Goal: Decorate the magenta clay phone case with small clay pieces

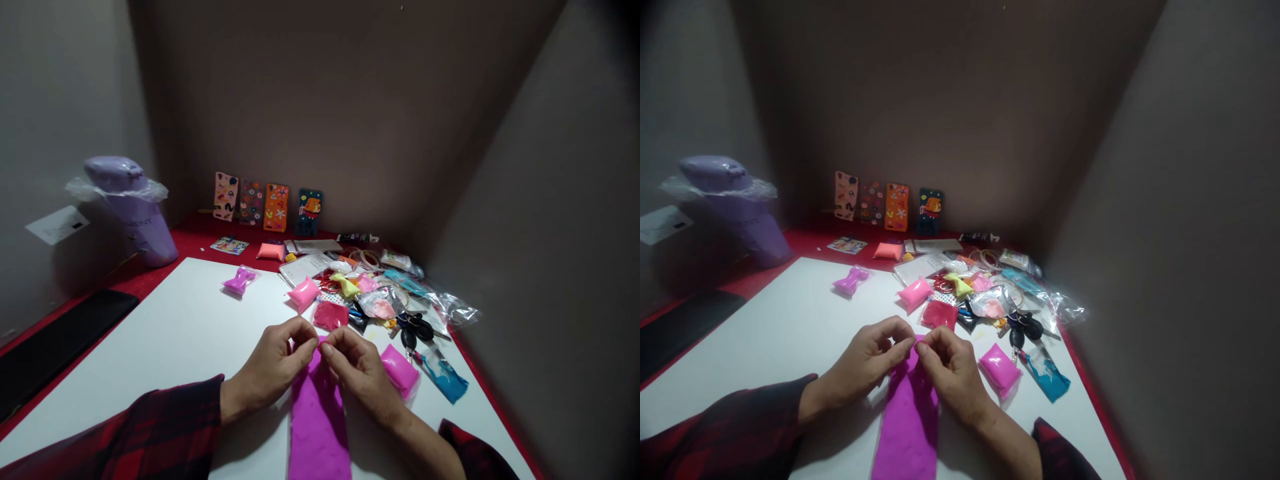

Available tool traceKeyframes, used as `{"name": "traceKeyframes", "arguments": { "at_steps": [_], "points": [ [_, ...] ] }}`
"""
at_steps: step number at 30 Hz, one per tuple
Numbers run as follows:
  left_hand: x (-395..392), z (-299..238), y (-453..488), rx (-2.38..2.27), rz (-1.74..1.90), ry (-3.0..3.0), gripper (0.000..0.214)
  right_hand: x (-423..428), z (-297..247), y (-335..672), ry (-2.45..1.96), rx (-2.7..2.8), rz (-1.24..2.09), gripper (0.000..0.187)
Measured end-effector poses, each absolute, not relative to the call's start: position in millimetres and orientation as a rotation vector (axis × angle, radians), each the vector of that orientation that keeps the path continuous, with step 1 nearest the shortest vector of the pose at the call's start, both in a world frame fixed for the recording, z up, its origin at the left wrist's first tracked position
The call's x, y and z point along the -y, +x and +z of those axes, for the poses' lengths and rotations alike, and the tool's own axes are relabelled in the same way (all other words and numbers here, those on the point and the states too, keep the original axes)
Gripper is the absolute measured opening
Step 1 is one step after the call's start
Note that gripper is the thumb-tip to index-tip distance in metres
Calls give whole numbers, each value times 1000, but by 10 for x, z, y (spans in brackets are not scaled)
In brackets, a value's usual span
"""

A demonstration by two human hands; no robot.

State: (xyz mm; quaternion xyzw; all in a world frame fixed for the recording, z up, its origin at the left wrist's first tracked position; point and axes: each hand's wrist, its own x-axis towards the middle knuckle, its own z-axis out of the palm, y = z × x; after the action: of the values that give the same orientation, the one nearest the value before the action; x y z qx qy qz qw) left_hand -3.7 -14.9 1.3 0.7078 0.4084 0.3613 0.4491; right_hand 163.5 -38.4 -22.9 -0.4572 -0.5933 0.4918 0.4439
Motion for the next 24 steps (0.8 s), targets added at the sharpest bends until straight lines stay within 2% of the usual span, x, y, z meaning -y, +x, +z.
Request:
{"name": "traceKeyframes", "arguments": {
  "at_steps": [24],
  "points": [
    [128,-29,-74,-1014,960,2008,11,385,-227,1642,-1112,1462,1247,22]
  ]
}}
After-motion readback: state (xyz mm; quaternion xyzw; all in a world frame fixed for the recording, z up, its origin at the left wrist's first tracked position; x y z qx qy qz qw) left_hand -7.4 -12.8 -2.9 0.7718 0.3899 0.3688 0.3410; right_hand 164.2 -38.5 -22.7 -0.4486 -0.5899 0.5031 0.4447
